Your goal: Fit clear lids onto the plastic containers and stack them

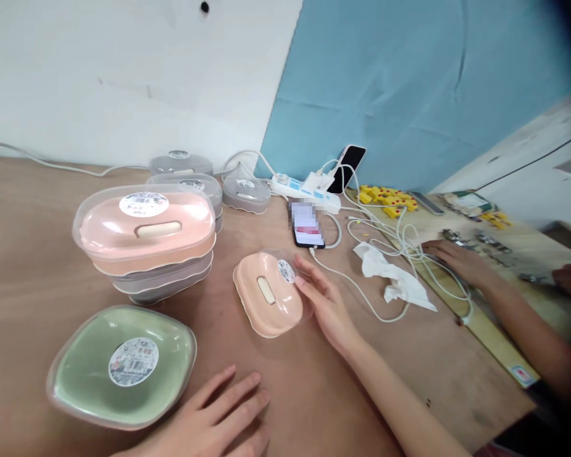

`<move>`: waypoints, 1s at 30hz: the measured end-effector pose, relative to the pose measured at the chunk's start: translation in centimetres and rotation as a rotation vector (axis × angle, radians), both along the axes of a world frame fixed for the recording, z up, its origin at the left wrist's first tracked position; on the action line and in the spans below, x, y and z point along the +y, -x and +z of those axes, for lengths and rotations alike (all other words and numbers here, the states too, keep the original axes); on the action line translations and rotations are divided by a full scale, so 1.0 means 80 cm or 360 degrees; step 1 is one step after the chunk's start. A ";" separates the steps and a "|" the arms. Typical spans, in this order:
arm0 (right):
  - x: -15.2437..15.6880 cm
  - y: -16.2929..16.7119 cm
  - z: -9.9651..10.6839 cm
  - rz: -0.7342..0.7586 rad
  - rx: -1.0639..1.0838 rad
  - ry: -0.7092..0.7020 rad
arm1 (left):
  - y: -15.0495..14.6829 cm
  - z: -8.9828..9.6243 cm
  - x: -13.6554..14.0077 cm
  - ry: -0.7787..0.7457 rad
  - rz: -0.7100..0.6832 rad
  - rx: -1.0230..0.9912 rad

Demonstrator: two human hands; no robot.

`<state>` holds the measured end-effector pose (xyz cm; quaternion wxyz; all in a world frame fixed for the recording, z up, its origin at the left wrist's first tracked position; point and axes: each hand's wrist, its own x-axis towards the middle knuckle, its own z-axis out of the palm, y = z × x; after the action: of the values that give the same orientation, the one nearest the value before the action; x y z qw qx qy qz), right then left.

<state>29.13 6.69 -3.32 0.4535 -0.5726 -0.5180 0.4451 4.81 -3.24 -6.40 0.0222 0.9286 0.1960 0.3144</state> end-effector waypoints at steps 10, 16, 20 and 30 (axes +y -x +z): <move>-0.025 0.011 0.000 0.0355 -0.0674 -0.0471 | 0.000 -0.003 0.000 0.0036 -0.0001 0.0000; -0.035 0.017 0.007 0.0567 -0.1066 -0.0689 | -0.001 -0.002 -0.001 0.0032 0.0023 -0.0002; -0.035 0.021 0.009 0.0605 -0.1213 -0.0856 | -0.001 -0.001 -0.001 0.0043 0.0023 0.0024; -0.027 0.021 0.003 0.0648 -0.1255 -0.1193 | -0.004 0.003 0.001 0.0036 0.0056 -0.0033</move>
<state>27.49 4.56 -3.08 0.3034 -0.3843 -0.8697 0.0626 5.12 -3.13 -6.15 0.0292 0.9214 0.2156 0.3221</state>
